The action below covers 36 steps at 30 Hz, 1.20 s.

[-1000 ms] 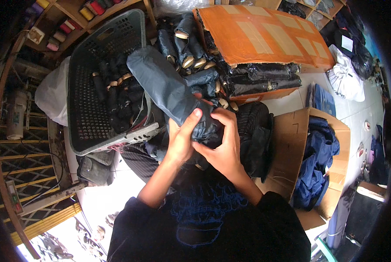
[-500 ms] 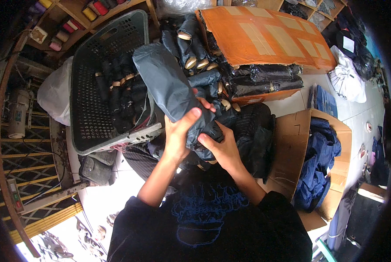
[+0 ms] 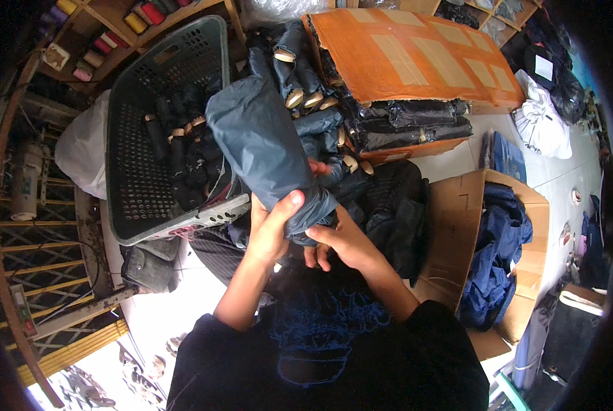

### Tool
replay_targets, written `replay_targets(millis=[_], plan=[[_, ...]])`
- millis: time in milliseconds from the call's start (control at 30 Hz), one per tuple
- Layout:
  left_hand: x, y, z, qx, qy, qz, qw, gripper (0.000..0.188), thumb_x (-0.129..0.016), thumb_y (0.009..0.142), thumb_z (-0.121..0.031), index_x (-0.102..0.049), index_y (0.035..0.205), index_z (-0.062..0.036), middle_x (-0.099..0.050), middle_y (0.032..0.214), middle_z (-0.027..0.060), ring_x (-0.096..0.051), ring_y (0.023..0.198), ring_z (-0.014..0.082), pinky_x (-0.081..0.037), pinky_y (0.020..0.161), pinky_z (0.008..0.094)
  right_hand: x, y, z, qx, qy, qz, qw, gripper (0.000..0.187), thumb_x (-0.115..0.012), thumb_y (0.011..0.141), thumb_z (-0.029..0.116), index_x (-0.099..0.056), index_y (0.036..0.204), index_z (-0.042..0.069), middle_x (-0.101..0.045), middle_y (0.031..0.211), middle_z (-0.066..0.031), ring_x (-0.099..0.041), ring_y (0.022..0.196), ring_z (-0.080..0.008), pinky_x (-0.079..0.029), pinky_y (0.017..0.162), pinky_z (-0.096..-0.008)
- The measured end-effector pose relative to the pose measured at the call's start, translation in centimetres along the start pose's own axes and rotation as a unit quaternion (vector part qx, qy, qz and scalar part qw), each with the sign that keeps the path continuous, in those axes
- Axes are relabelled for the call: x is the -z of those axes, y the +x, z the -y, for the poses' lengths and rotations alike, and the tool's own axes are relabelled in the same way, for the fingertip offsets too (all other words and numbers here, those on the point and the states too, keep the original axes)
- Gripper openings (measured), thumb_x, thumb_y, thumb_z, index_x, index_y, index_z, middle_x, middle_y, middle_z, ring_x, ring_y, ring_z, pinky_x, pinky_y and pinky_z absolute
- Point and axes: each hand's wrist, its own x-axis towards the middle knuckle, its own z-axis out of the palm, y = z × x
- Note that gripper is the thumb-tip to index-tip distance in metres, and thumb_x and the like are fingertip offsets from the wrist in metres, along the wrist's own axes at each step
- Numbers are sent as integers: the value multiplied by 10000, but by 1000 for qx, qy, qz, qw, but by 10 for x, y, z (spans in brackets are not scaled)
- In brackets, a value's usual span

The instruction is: The person sits on the floor and wraps dark-colored clothing items in plastic bags. They fold the items, place them in bags, and tie the bags shut, repeating the process for multiple items.

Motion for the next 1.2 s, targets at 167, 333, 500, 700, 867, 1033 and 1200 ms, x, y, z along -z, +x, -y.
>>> replay_targets(millis=[167,333,500,700,867,1033,1200], plan=[[-5,9,-8,24,56,-16,998,677,-727,771,-278,-402,1262,56,-623,999,185,-621,978,322,-487,895,401,-14,0,-5,33,-68,-100,992,447,-720,805,216,-509,1147,20,-608,783,-37,-561,549,-77,-420,419,-217],[-16,-8,27,41,67,-69,995,517,-735,755,-204,-508,1144,51,-646,998,174,-632,957,276,-483,902,392,-7,2,-13,43,-91,-186,977,598,-745,765,192,-454,1255,8,-581,1026,-66,-594,707,-88,-460,497,-230],[-14,-15,38,3,-43,-61,997,397,-696,802,-137,-531,1116,41,-649,1026,193,-635,987,280,-503,878,399,-9,-2,-6,71,-111,-159,978,639,-714,788,151,-391,1324,19,-543,1083,-88,-571,694,-95,-446,503,-246],[13,-4,17,-77,32,-26,996,516,-730,781,-248,-500,1151,29,-557,1180,175,-606,993,249,-498,888,391,-4,-2,27,21,-136,-12,990,320,-605,852,107,-519,1134,-18,-512,571,-12,-445,422,-76,-319,367,-217],[-5,-7,10,-59,61,-89,992,690,-803,699,-318,-473,1168,67,-649,978,190,-648,897,291,-491,901,434,-12,2,-11,219,-261,-92,936,263,-683,826,185,-608,932,-43,-643,735,-122,-610,625,-150,-476,568,-282],[-10,-17,25,14,39,-98,994,563,-788,733,-300,-551,1082,72,-649,972,174,-651,879,256,-532,812,385,-11,2,-21,290,-333,-166,882,323,-702,795,150,-595,1008,-67,-656,813,-146,-645,775,-210,-502,708,-337],[-12,-26,40,-4,-29,-50,998,494,-754,780,-310,-581,1058,60,-651,968,167,-631,961,240,-499,866,370,-9,-1,-13,273,-364,-175,873,376,-713,774,171,-606,1072,-33,-671,864,-174,-678,825,-267,-517,695,-350]])
